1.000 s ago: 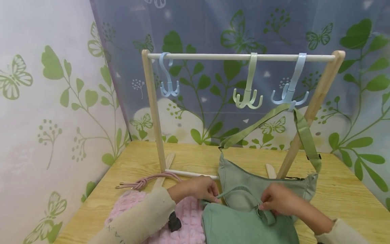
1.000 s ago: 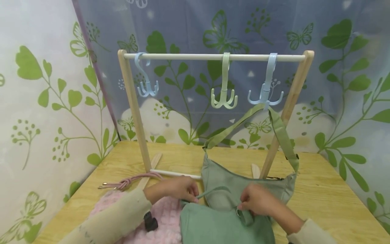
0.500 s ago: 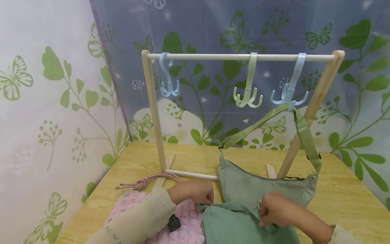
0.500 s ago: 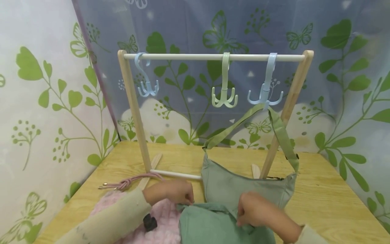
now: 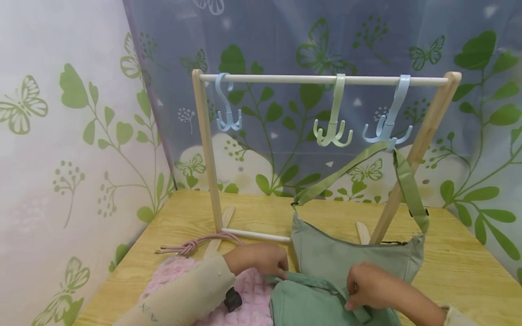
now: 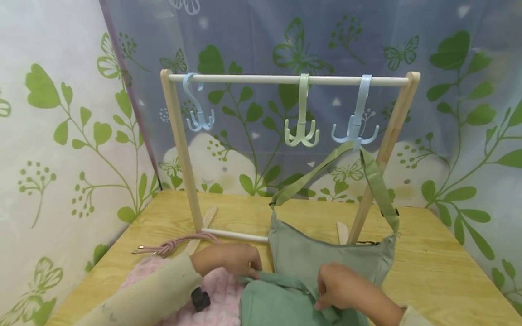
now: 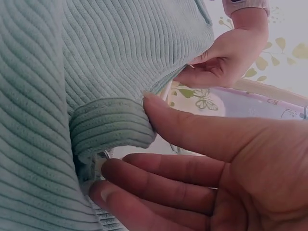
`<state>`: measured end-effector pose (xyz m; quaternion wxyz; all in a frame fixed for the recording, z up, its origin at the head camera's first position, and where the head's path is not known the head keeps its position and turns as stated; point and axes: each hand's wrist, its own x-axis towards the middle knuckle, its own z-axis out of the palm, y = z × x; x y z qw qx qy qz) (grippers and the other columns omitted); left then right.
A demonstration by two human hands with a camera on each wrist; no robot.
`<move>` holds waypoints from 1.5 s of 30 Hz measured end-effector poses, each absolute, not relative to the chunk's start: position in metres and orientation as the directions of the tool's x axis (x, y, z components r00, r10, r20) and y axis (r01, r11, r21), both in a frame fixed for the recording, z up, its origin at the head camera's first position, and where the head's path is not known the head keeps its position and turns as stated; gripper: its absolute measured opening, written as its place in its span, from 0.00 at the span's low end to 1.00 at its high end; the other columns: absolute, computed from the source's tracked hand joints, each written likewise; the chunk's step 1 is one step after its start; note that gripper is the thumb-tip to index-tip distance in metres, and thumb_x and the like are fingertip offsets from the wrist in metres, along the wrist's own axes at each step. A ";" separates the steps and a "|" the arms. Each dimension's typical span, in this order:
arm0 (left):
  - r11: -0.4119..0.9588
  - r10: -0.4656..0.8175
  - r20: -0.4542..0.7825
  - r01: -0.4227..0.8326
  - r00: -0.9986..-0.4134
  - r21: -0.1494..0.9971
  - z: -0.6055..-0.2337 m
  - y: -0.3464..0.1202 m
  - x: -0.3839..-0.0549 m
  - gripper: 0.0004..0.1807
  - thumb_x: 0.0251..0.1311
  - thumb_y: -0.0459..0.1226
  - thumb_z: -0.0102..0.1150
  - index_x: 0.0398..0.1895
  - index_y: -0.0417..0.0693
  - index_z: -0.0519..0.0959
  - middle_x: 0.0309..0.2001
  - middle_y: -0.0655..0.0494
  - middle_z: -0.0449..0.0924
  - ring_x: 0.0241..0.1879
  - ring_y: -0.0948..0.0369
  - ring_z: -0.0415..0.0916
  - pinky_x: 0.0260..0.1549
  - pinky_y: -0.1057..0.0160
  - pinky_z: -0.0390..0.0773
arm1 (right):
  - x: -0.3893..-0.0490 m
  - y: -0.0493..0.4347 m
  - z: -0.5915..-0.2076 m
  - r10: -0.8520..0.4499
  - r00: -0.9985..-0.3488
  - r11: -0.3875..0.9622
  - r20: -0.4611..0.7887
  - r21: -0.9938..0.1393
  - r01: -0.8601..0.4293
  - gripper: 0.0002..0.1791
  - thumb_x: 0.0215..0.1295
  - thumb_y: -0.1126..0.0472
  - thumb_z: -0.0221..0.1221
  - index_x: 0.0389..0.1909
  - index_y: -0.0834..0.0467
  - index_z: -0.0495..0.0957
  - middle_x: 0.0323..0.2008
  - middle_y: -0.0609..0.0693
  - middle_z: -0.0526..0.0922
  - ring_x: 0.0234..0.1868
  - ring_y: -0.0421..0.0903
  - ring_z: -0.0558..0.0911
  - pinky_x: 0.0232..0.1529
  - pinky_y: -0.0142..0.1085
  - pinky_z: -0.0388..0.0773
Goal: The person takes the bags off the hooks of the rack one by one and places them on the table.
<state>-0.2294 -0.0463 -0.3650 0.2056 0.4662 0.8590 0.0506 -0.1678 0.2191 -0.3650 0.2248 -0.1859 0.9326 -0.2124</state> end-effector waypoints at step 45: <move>0.649 0.759 -0.230 0.681 -0.609 0.340 -0.339 -0.048 -0.230 0.30 0.72 0.51 0.49 0.72 0.52 0.63 0.69 0.55 0.66 0.67 0.58 0.64 0.64 0.58 0.66 | -0.167 0.214 -0.337 -0.297 -0.906 0.903 -0.302 -0.396 -0.165 0.51 0.48 0.40 0.71 0.66 0.67 0.66 0.58 0.63 0.76 0.57 0.64 0.75 0.51 0.58 0.74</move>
